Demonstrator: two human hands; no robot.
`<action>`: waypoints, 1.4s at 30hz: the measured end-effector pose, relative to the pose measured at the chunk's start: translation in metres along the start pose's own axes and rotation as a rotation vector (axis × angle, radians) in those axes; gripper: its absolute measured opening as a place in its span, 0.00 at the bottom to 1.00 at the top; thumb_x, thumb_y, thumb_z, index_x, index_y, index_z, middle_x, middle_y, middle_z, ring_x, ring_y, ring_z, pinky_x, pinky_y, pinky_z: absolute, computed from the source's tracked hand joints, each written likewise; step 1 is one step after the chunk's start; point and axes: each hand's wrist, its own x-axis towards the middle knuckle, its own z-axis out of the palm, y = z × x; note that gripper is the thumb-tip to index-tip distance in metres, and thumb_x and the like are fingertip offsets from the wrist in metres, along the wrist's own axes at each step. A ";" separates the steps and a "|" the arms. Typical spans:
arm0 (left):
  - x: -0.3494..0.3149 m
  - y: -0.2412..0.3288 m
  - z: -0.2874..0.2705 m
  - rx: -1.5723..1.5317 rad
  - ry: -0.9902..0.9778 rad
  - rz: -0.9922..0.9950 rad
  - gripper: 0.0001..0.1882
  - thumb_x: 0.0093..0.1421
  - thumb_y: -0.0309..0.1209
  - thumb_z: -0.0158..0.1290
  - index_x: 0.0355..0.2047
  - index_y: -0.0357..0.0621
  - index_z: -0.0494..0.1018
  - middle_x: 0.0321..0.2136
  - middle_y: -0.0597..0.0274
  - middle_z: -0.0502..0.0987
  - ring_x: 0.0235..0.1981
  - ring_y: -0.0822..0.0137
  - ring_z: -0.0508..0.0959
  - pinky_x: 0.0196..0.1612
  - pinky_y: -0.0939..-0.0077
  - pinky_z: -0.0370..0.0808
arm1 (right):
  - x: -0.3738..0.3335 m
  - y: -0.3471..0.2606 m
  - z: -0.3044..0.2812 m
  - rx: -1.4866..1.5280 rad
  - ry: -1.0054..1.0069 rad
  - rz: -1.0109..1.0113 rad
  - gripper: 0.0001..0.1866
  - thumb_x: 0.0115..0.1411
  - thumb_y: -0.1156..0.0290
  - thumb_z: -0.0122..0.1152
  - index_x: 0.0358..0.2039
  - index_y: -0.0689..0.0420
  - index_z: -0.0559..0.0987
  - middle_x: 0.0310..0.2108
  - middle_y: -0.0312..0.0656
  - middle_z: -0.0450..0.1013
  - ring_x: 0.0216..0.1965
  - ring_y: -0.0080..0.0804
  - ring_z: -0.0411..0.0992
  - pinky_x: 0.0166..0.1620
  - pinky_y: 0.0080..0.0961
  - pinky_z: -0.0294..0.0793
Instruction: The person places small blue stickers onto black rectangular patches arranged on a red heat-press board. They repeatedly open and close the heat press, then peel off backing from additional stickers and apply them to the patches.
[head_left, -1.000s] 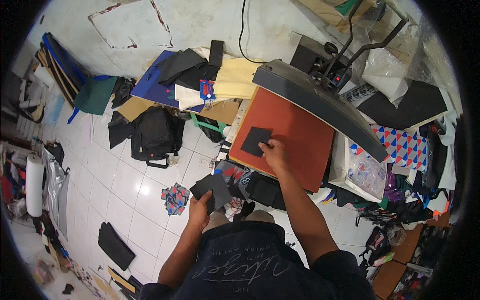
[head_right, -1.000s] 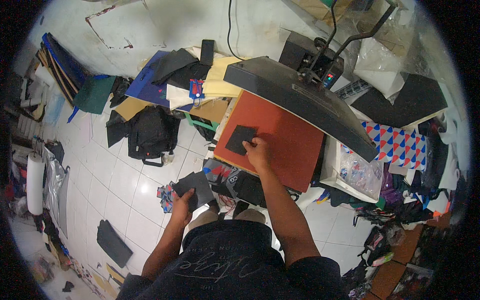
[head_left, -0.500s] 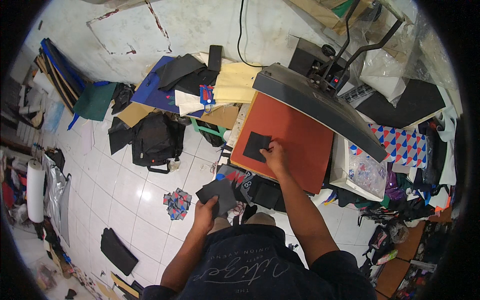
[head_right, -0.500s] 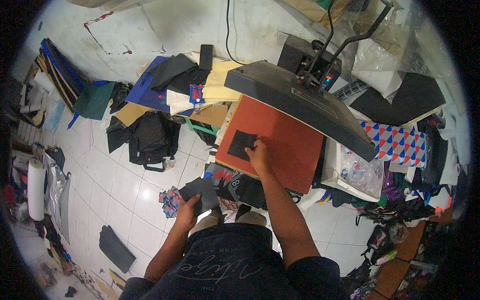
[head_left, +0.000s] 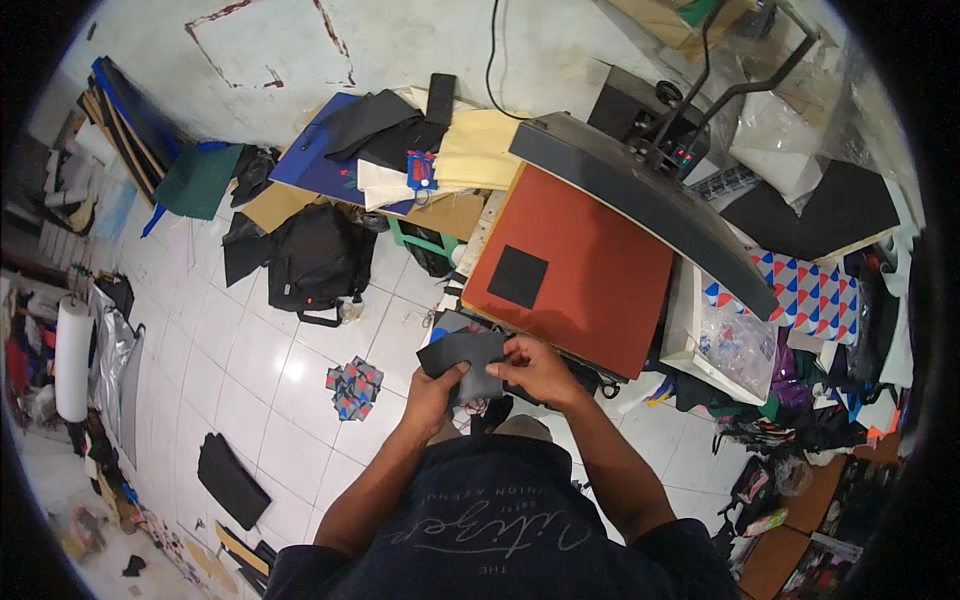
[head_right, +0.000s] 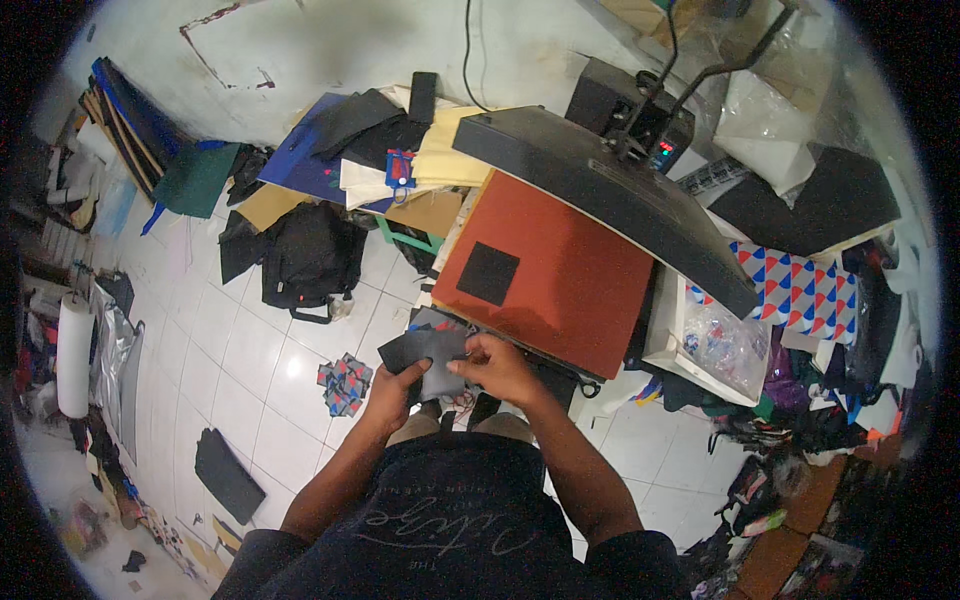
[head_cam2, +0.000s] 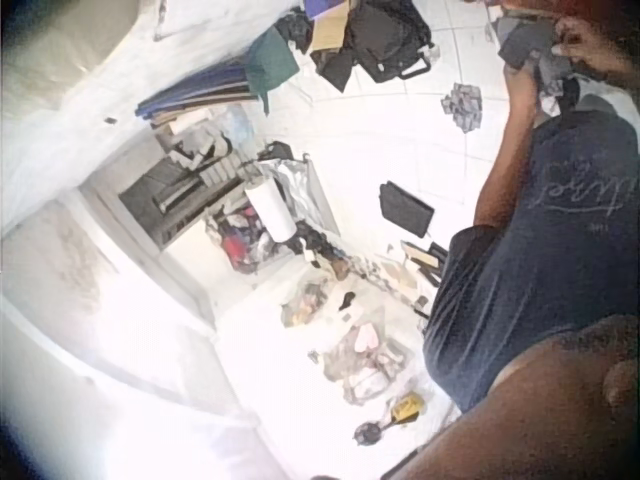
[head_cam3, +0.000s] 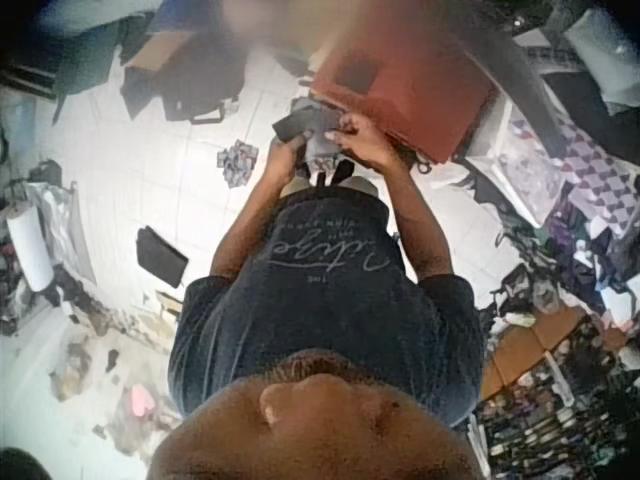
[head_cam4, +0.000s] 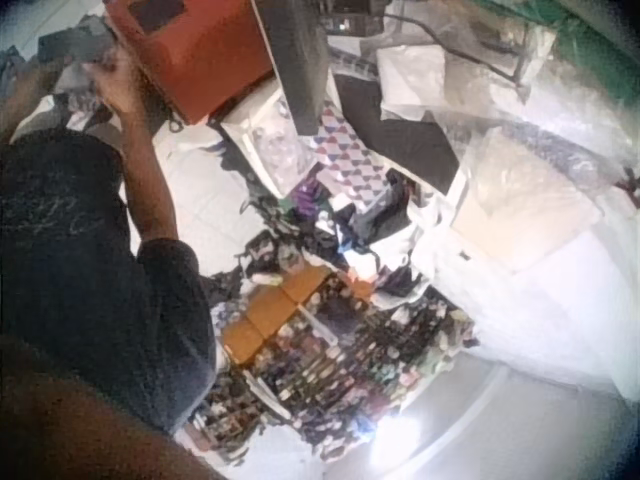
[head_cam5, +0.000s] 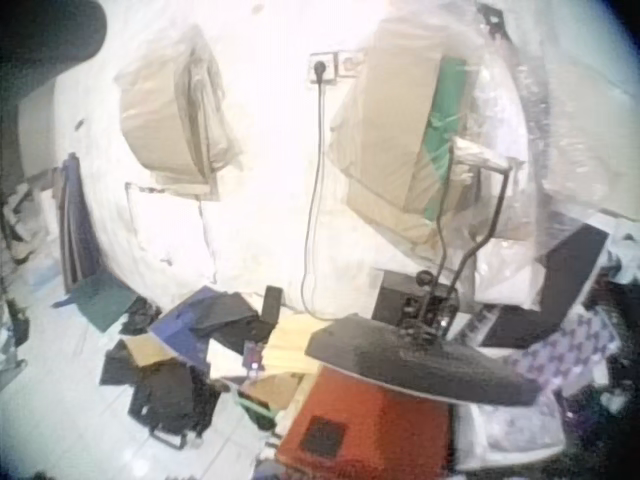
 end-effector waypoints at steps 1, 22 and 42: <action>0.000 -0.002 0.002 0.000 -0.002 -0.014 0.15 0.57 0.26 0.56 0.45 0.35 0.71 0.38 0.58 0.77 0.37 0.67 0.77 0.41 0.73 0.74 | -0.003 0.001 -0.002 -0.062 0.050 -0.029 0.14 0.55 0.63 0.67 0.33 0.60 0.75 0.23 0.35 0.68 0.27 0.21 0.66 0.32 0.22 0.67; -0.013 -0.040 -0.009 0.059 0.034 -0.031 0.12 0.59 0.26 0.52 0.43 0.36 0.71 0.36 0.56 0.78 0.34 0.64 0.79 0.38 0.71 0.78 | 0.016 0.054 -0.111 -0.566 0.655 -0.106 0.17 0.59 0.71 0.54 0.48 0.60 0.75 0.45 0.51 0.74 0.44 0.49 0.74 0.47 0.39 0.72; 0.068 0.000 0.023 0.835 -0.451 0.124 0.33 0.55 0.26 0.54 0.61 0.39 0.57 0.50 0.53 0.72 0.50 0.62 0.73 0.53 0.70 0.68 | 0.017 0.050 -0.107 -0.677 0.636 -0.117 0.18 0.56 0.74 0.56 0.49 0.60 0.75 0.48 0.57 0.70 0.44 0.51 0.73 0.49 0.39 0.73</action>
